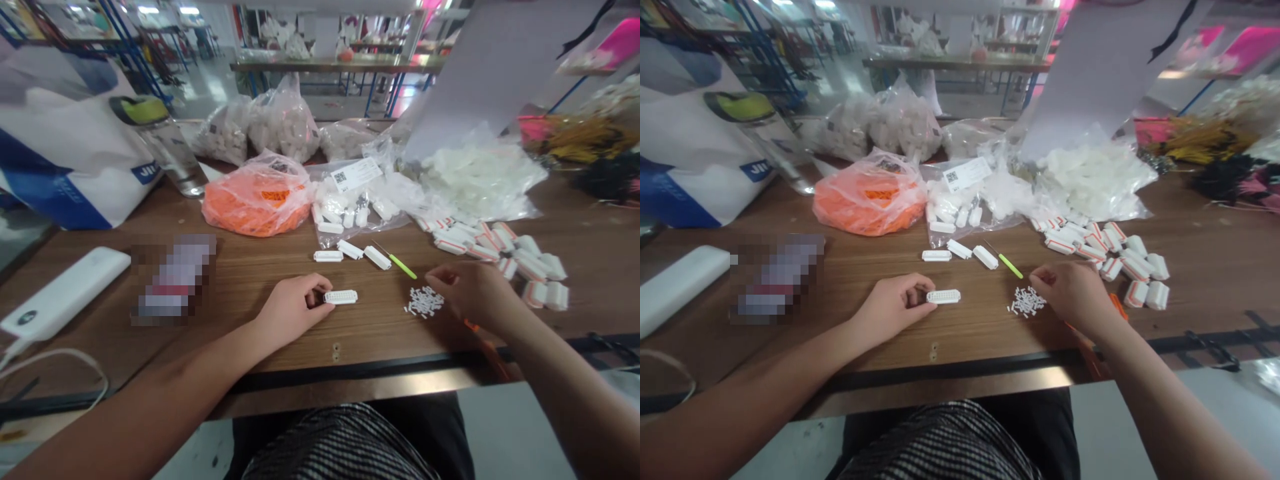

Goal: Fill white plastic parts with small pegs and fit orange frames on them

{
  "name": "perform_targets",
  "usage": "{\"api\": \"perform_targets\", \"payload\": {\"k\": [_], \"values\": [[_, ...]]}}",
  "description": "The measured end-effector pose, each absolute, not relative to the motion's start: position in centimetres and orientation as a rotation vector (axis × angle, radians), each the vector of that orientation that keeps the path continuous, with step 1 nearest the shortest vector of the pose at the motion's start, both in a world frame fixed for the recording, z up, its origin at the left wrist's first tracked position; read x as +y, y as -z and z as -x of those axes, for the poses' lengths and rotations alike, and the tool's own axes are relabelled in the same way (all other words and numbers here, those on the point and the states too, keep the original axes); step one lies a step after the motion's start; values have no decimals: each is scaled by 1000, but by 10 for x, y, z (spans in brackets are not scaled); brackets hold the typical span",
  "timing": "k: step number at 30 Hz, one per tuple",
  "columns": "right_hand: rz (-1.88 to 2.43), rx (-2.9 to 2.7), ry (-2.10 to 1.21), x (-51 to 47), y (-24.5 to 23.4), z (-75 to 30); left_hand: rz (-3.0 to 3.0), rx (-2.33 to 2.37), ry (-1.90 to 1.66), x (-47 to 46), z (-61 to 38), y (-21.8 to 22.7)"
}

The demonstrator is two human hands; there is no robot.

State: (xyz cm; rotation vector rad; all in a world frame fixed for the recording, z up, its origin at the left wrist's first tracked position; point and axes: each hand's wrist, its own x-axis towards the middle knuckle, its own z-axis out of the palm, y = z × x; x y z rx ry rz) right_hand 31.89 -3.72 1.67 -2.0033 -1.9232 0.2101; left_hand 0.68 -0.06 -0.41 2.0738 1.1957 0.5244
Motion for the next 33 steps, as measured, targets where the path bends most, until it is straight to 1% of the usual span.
{"api": "perform_targets", "payload": {"k": [2,5,8,12,16,29,33], "values": [[1961,-1899,-265,-37,-26,-303,-2062,1202,-522,-1,-7,5],[1678,-1915,-503,-35,-37,-263,-2030,1212,-529,-2,-8,6],[1415,-2076,-613,-27,-35,-220,-1987,1212,-554,-2,-8,8],[1320,-2219,-565,-15,-19,-191,-1941,1209,-566,-2,-8,9],[1296,-2315,-453,-13,-11,-190,-1916,1200,-571,-1,-9,10],[1216,-2510,-220,-21,-17,-189,-1918,1211,-554,-3,-9,7],[1204,-2475,-219,-27,-20,-194,-1917,1215,-565,-3,-10,6]]}}
